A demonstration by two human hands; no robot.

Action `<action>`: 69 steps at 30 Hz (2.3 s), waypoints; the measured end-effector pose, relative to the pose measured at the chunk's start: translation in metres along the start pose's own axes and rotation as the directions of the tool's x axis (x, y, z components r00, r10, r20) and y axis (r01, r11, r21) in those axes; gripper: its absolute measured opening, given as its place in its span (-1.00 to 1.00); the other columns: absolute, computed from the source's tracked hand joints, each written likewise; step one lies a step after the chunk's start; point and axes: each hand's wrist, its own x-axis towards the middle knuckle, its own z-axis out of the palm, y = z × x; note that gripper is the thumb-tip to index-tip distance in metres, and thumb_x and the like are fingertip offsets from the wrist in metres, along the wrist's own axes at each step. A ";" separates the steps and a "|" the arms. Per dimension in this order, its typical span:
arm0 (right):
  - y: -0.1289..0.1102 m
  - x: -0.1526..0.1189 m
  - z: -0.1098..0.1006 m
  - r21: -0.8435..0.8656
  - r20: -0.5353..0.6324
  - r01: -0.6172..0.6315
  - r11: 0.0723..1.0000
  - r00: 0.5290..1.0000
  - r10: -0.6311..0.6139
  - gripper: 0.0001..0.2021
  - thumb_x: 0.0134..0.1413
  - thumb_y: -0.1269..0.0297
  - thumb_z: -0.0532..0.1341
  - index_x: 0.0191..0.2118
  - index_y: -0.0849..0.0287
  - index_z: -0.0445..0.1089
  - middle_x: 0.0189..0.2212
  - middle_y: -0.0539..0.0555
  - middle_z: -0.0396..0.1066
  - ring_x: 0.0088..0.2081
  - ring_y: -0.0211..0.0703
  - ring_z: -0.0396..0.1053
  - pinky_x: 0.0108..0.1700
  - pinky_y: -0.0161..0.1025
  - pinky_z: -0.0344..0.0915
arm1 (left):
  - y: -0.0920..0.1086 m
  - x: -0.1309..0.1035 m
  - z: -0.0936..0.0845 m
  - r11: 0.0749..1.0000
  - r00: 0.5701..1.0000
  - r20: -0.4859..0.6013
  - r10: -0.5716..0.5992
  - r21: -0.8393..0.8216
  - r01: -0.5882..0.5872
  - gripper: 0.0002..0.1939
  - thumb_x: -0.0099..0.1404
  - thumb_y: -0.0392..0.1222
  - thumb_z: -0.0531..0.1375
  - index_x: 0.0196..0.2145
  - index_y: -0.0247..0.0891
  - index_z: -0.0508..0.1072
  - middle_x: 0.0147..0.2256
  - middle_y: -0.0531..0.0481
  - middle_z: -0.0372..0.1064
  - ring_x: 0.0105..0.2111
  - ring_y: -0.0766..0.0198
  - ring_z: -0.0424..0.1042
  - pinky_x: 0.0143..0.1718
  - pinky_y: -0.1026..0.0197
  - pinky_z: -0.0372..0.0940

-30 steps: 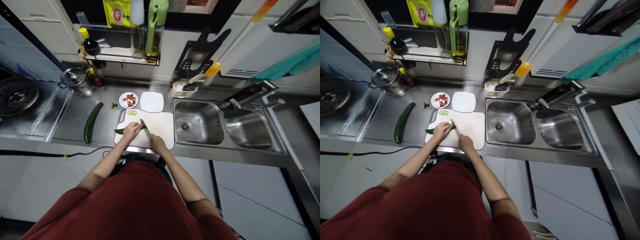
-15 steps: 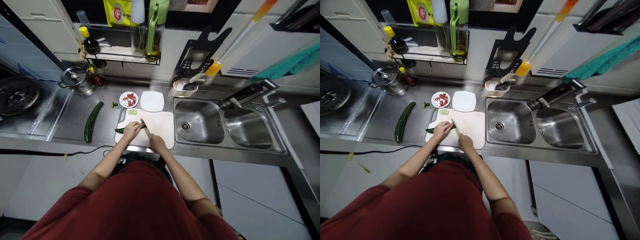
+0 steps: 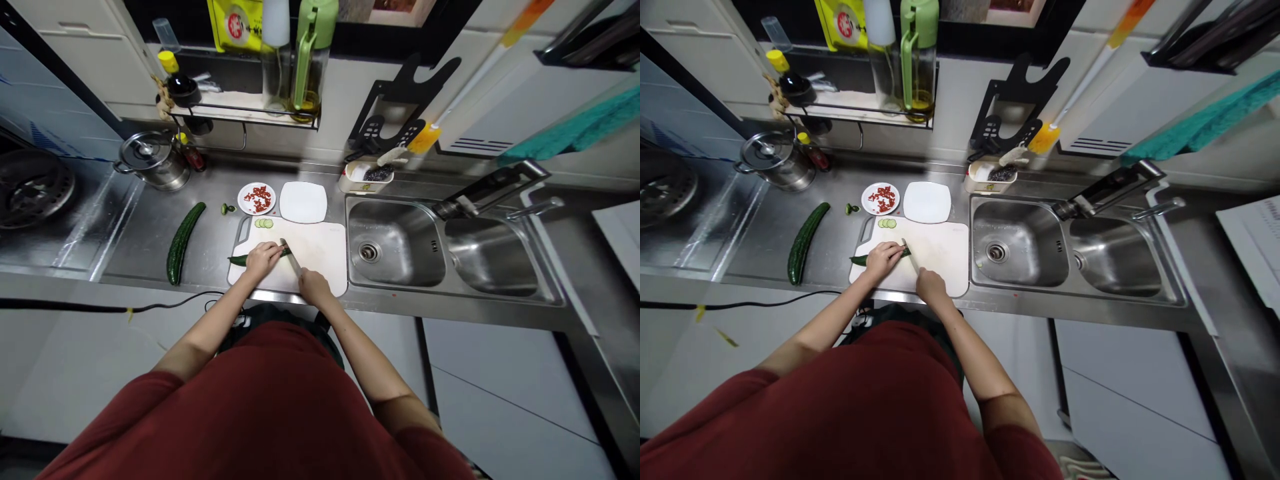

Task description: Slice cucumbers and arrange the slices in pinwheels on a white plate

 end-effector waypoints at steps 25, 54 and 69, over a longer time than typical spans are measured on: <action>-0.003 -0.003 0.003 -0.044 0.031 -0.030 0.999 0.999 0.031 -0.73 0.27 0.40 -0.05 -0.03 0.26 0.32 -0.16 0.28 0.46 -0.12 0.00 0.45 -0.14 -0.18 0.30 | 0.002 0.001 -0.002 1.000 1.000 0.000 -0.017 -0.015 0.017 -0.70 0.38 -0.08 0.06 -0.08 -0.05 0.54 -0.15 -0.04 0.46 -0.15 0.21 0.38 -0.14 0.18 0.28; -0.003 0.000 0.005 -0.032 0.025 -0.021 0.999 0.999 0.022 -0.71 0.25 0.41 -0.04 -0.02 0.27 0.32 -0.15 0.30 0.46 -0.11 0.02 0.44 -0.13 -0.15 0.29 | 0.004 0.001 -0.004 0.999 1.000 0.009 -0.025 -0.029 0.025 -0.70 0.38 -0.08 0.06 -0.09 -0.08 0.55 -0.14 -0.04 0.47 -0.15 0.20 0.38 -0.13 0.17 0.29; -0.008 0.015 0.000 -0.007 -0.004 0.000 1.000 1.000 0.000 -0.73 0.26 0.40 -0.05 -0.03 0.26 0.32 -0.13 0.27 0.45 -0.08 0.00 0.43 -0.11 -0.20 0.29 | 0.004 0.001 -0.003 0.999 1.000 -0.010 -0.029 -0.039 0.028 -0.72 0.38 -0.07 0.07 -0.10 -0.06 0.55 -0.15 -0.01 0.48 -0.15 0.21 0.38 -0.14 0.18 0.29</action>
